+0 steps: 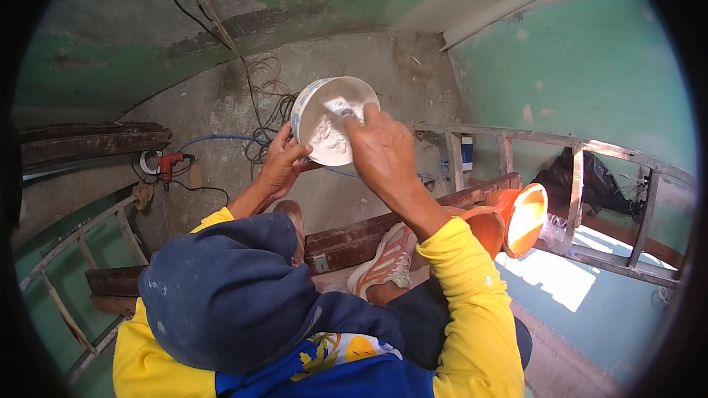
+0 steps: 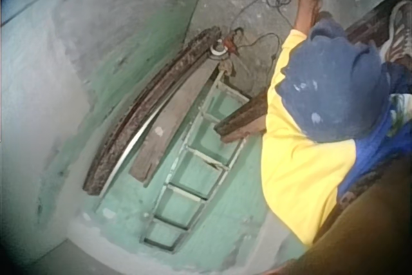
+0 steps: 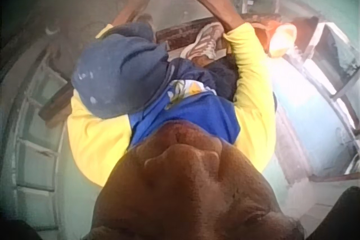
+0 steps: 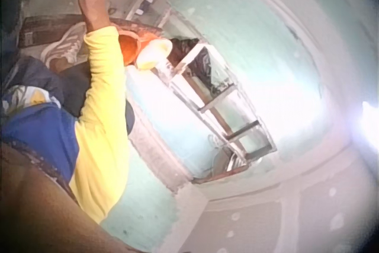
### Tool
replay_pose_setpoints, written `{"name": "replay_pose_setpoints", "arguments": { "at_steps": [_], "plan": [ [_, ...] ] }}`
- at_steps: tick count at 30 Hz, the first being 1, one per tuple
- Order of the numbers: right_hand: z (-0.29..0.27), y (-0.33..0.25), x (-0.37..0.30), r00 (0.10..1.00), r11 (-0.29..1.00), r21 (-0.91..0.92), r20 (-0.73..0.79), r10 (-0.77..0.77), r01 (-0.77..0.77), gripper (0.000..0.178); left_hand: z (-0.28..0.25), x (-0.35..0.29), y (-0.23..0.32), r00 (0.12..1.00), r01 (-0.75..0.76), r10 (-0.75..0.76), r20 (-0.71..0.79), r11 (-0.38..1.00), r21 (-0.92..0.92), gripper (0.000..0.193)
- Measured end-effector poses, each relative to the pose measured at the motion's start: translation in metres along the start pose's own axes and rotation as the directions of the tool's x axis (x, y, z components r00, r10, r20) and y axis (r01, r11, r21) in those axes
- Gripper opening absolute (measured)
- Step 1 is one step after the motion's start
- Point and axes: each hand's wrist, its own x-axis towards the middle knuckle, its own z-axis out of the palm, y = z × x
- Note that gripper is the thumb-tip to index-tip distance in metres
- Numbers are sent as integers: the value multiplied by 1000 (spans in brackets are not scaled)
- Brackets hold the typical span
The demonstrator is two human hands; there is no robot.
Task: The person mixes a white powder with water in a bucket using a putty knife, then applies the mixture to the ceiling with a yellow plastic scraper. The person also handles a plastic bottle and a white bucket during the process.
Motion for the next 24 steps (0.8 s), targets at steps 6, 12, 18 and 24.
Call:
{"name": "replay_pose_setpoints", "arguments": {
  "at_steps": [6, 12, 18, 24],
  "plan": [
    [1, -6, -18, 983, 1000, 9, 184, 0, -2, 22, -3, 8, 12, 999, -43, 42, -24, 998, -36, 82],
    [12, 2, -13, 986, 997, 69, 165, 21, -33, 24, -2, 10, 17, 999, -53, 53, -2, 999, 7, 85],
    [11, 22, -9, 978, 982, 95, 141, 152, -166, 33, -3, 6, 17, 999, -42, 42, -5, 999, -11, 85],
    [3, 29, -1, 961, 940, 215, 141, 238, -265, 34, -10, 3, 15, 999, -48, 49, -20, 998, 41, 85]
  ]
}}
